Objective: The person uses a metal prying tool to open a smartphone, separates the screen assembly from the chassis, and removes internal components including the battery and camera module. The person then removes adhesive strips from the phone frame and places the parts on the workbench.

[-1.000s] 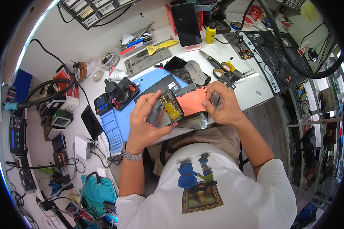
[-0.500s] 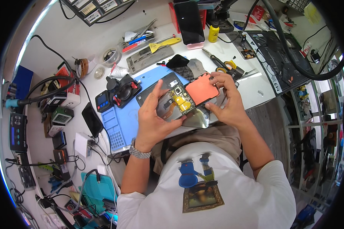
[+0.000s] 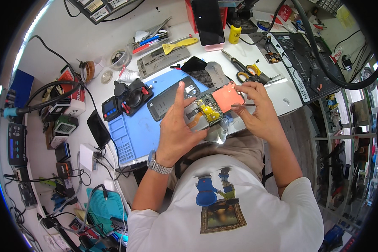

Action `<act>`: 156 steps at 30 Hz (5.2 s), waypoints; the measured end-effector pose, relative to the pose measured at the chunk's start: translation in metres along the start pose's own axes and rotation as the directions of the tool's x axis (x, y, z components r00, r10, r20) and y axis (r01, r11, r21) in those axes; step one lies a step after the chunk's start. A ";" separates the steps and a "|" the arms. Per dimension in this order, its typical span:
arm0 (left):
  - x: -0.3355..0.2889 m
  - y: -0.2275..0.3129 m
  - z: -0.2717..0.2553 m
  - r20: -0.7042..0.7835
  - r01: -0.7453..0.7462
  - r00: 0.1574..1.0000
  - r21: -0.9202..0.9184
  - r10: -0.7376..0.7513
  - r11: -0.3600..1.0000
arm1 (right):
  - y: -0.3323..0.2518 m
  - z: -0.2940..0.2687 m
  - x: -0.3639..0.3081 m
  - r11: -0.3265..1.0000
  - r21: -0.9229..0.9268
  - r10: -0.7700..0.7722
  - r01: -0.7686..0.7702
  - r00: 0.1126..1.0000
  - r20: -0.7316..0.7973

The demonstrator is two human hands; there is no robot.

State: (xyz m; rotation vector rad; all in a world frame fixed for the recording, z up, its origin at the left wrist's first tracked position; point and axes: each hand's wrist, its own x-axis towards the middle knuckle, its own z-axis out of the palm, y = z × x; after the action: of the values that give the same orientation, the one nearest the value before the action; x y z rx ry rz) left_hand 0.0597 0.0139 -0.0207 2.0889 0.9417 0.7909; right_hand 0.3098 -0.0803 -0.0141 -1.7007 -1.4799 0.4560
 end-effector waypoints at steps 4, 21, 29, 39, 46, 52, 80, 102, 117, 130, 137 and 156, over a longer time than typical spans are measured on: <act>0.001 0.001 0.000 0.008 0.000 1.000 0.046 0.000 0.999 | -0.008 0.006 -0.005 0.997 -0.062 -0.056 0.050 0.993 -0.101; -0.001 -0.002 0.006 -0.047 -0.153 0.987 -0.061 0.151 0.986 | -0.042 0.074 0.034 0.851 -0.145 -0.515 0.505 0.856 -0.040; -0.005 -0.008 0.005 -0.037 -0.156 0.987 -0.057 0.155 0.986 | -0.039 0.088 0.038 0.820 -0.216 -0.548 0.530 0.836 -0.030; -0.019 -0.006 0.004 -0.069 -0.089 0.994 -0.018 0.087 0.996 | -0.041 0.095 0.038 0.789 -0.280 -0.563 0.547 0.826 0.026; -0.021 -0.014 0.004 -0.070 -0.091 0.994 -0.077 0.086 0.993 | -0.049 0.105 0.028 0.792 -0.314 -0.529 0.524 0.845 0.076; -0.018 -0.020 0.009 -0.150 0.035 0.988 -0.023 -0.038 0.999 | -0.068 0.108 0.010 0.787 -0.217 -0.557 0.577 0.817 0.151; -0.023 -0.012 0.017 -0.252 -0.116 0.956 0.146 0.151 0.982 | -0.039 0.086 0.024 0.922 -0.092 -0.382 0.375 0.921 -0.075; -0.020 -0.017 0.013 -0.217 -0.130 0.961 0.197 0.172 0.972 | -0.051 0.083 -0.003 0.970 -0.059 -0.241 0.234 0.955 -0.175; -0.020 -0.020 0.014 -0.226 -0.203 0.933 0.315 0.281 0.927 | -0.049 0.102 0.000 0.953 -0.192 -0.269 0.232 0.943 -0.195; -0.020 -0.019 0.012 -0.222 -0.189 0.941 0.277 0.255 0.942 | -0.069 0.094 -0.013 0.963 0.098 -0.247 0.253 0.967 -0.065; -0.022 -0.016 0.012 -0.241 -0.119 0.959 0.141 0.151 0.983 | -0.064 0.074 -0.019 0.978 0.106 -0.165 0.178 0.978 -0.127; -0.022 -0.009 0.001 -0.338 -0.150 0.941 -0.343 0.027 0.927 | -0.028 0.048 0.001 0.983 0.080 -0.158 0.163 0.986 -0.061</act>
State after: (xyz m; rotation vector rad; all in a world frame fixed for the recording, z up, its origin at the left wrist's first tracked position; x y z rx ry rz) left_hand 0.0455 0.0004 -0.0333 1.7130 0.7960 1.2883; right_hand 0.2577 -0.0643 -0.0215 -1.5030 -1.5226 0.3772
